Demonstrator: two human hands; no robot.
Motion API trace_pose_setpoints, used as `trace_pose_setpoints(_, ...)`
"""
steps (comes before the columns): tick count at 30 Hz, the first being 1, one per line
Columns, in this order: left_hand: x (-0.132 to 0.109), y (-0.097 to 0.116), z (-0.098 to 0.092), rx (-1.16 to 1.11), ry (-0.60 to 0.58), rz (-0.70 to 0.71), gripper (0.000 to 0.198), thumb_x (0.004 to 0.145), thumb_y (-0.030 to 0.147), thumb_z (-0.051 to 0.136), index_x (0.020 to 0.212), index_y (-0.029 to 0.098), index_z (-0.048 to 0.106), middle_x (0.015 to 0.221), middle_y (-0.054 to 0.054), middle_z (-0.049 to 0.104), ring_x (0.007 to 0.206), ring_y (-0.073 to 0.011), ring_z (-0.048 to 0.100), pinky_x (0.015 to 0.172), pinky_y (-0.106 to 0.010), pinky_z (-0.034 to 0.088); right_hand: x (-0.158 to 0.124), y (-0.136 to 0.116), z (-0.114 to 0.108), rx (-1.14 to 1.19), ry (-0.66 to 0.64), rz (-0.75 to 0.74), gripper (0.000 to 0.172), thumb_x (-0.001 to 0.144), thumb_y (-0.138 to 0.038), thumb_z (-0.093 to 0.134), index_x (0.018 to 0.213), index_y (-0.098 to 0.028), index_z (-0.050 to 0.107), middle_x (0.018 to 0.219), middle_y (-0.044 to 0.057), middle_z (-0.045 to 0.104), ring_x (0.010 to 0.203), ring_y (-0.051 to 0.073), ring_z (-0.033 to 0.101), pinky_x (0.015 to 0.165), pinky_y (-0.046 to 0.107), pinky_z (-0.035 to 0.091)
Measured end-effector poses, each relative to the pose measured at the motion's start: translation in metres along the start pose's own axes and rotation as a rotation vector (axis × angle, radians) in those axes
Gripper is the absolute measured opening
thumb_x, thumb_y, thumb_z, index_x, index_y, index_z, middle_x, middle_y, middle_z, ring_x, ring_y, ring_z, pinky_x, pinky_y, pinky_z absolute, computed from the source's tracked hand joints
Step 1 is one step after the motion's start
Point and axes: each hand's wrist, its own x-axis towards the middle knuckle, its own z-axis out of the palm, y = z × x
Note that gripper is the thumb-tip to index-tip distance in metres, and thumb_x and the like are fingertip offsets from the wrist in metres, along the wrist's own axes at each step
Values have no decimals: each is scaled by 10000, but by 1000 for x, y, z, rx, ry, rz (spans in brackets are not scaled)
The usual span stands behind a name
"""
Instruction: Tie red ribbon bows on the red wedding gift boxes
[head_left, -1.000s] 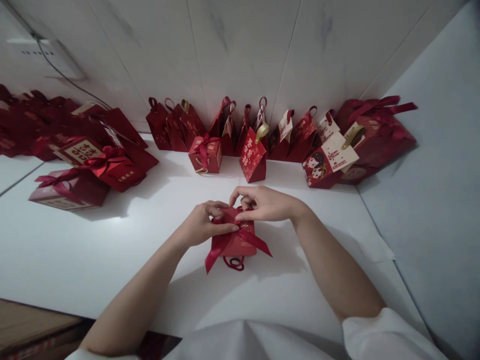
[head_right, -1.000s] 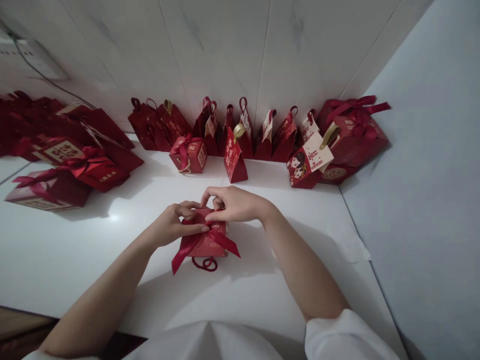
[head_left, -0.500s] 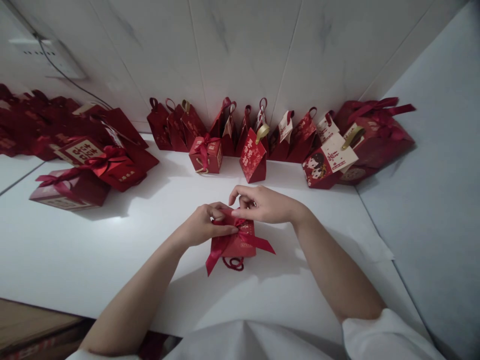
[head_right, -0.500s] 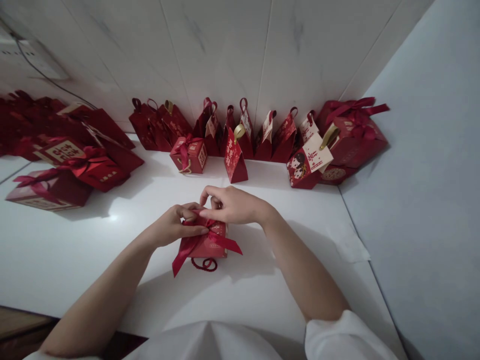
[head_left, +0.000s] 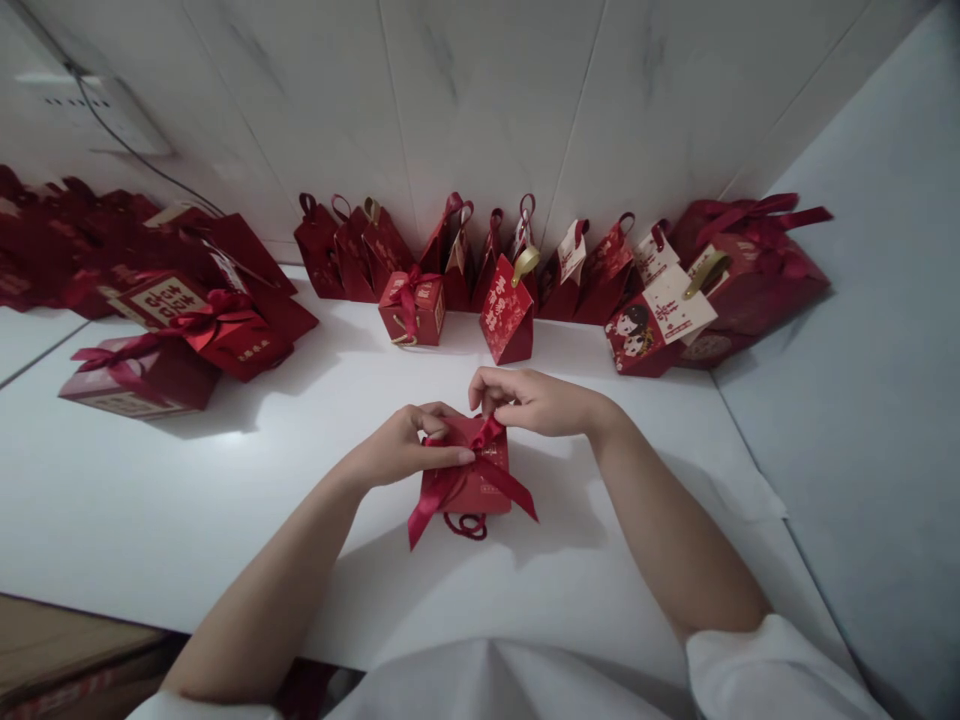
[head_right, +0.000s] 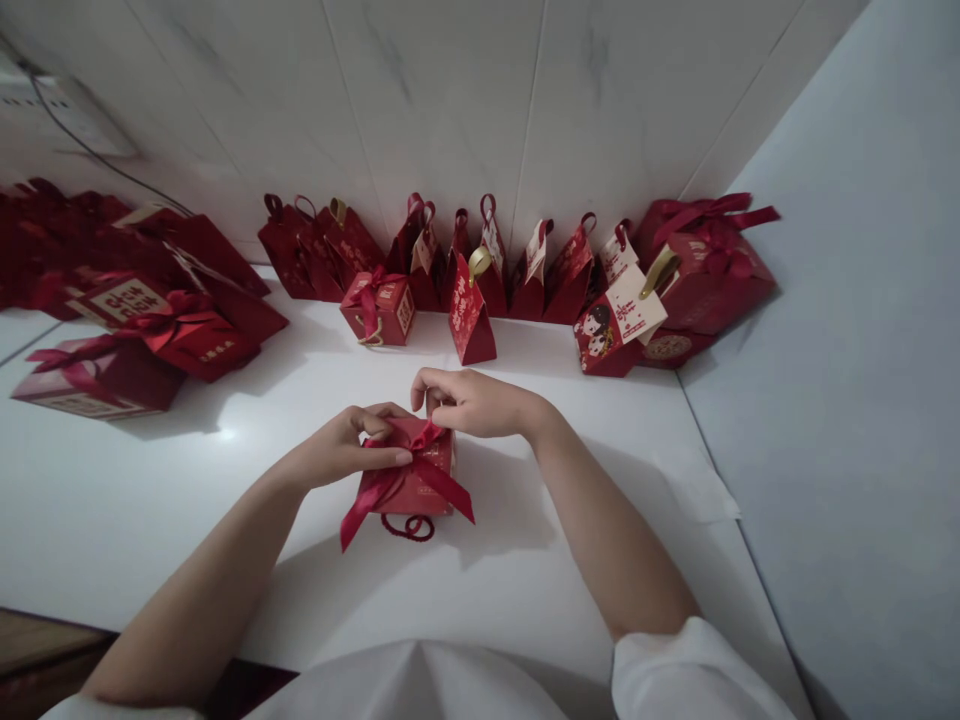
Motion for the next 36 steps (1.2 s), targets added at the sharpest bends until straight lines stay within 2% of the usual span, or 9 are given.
trace_pose_setpoints(3,1,0,0,-63,-3,12,498,837,424,662,493,132,454,1050,-89,635,849,-165,585,767,-310,461,-1,-2,-1,45,-20,-20,171,890,-169,481,1050,-211,523,646,-74,438,596,109,381,591,248,314)
trace_pose_setpoints(5,1,-1,2,-51,10,18,515,825,411,676,479,135,414,999,-80,632,819,-159,576,750,-312,455,-1,-2,0,50,-34,-40,159,910,-224,511,1067,-207,527,656,-70,454,608,110,409,603,248,326)
trace_pose_setpoints(8,0,0,4,6,7,22,549,784,393,714,471,142,338,981,-68,633,765,-143,560,719,-312,446,0,0,1,46,-36,-49,196,919,-291,550,1093,-206,519,701,-54,515,644,114,457,639,251,351)
trace_pose_setpoints(12,-1,3,4,79,-23,47,537,786,371,703,472,146,329,959,-57,643,727,-127,543,699,-306,427,4,5,3,110,-49,-55,307,912,-385,588,1136,-210,471,703,-58,537,644,112,467,654,251,358)
trace_pose_setpoints(18,-1,3,4,104,-11,71,546,783,380,698,463,151,319,924,-56,636,727,-131,541,705,-307,434,8,9,6,95,-6,-66,283,933,-408,554,1122,-211,481,640,-85,484,581,99,382,634,247,332)
trace_pose_setpoints(22,-1,1,5,84,-41,73,539,796,381,694,471,145,335,943,-55,623,726,-120,529,699,-293,425,9,10,6,130,-27,-67,241,945,-371,538,1120,-211,493,650,-80,482,591,99,377,624,239,328)
trace_pose_setpoints(28,-1,2,3,56,-48,84,531,802,396,693,465,146,369,916,-58,618,725,-125,519,717,-296,433,9,11,7,166,-22,-62,255,949,-409,534,1099,-207,493,665,-73,485,606,103,382,618,242,320)
trace_pose_setpoints(32,2,-4,-4,-83,-67,46,480,826,448,660,494,137,508,962,-86,653,767,-155,549,728,-301,454,9,10,7,206,-31,-92,282,935,-438,556,1080,-197,526,643,-76,425,598,104,357,590,241,293)
trace_pose_setpoints(36,5,-13,-12,-236,-44,4,374,816,479,653,640,149,674,944,-94,685,781,-185,581,736,-306,466,7,8,5,232,-57,-88,218,939,-379,546,1053,-194,559,641,-72,394,588,103,331,564,239,276)
